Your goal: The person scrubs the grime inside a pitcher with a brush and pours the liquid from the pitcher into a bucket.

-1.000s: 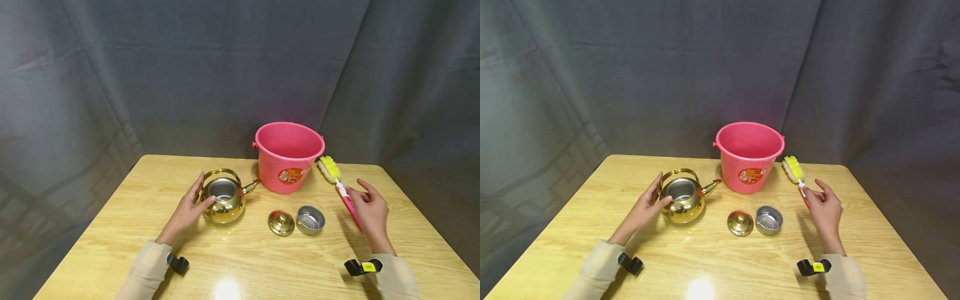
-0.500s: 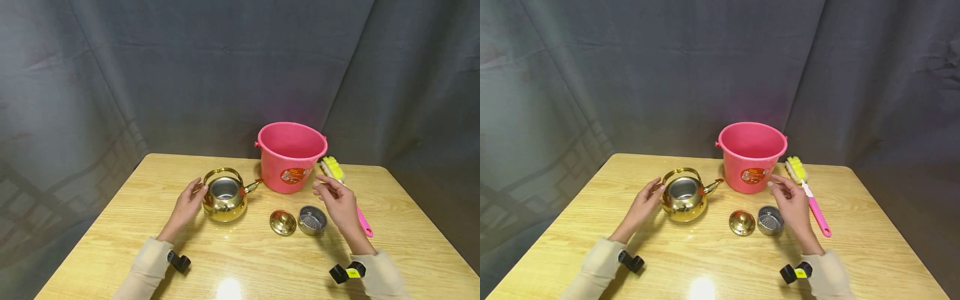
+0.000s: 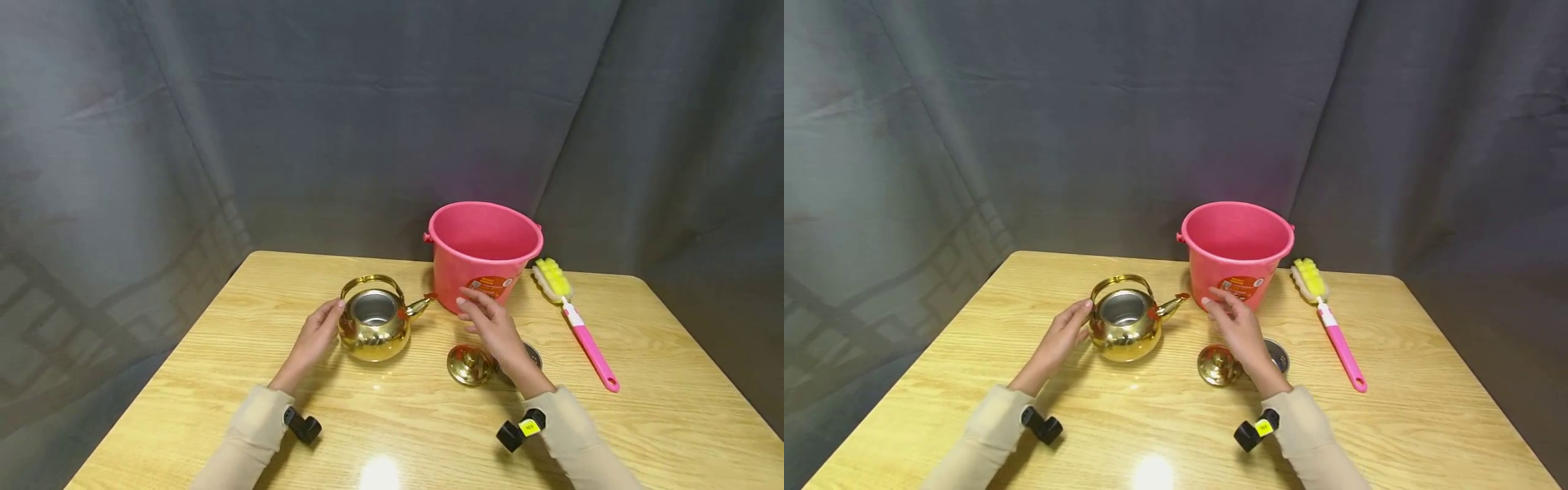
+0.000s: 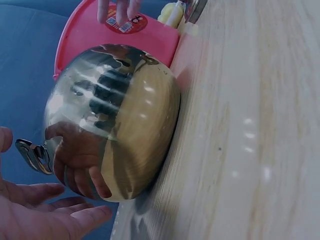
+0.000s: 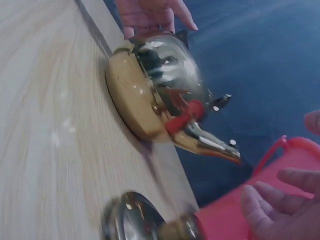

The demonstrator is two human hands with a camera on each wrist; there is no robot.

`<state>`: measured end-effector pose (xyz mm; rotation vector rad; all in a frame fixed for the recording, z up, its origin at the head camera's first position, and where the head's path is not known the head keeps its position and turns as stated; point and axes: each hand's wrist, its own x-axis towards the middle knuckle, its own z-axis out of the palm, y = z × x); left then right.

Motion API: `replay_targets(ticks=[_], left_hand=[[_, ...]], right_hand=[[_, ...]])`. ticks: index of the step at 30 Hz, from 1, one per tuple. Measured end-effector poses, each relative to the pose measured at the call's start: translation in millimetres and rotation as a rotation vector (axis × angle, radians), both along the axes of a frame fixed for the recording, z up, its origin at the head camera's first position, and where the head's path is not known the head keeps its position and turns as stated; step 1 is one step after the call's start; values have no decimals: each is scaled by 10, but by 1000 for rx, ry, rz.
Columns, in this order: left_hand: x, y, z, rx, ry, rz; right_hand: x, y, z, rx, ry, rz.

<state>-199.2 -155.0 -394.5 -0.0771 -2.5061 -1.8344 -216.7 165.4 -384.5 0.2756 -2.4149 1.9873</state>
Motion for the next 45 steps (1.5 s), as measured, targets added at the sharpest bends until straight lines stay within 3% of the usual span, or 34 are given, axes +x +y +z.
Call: replay_targets(ticks=[15, 27, 35, 45], left_hand=[[-12, 20, -8, 287, -112, -58], [-34, 45, 36, 378, -224, 13], [-59, 60, 37, 395, -259, 71], [-63, 103, 97, 416, -340, 41]], right_hand=[[-253, -422, -114, -163, -190, 107], [-371, -584, -121, -133, -233, 171], [-446, -652, -44, -35, -248, 198], [-514, -667, 47, 28, -341, 217]])
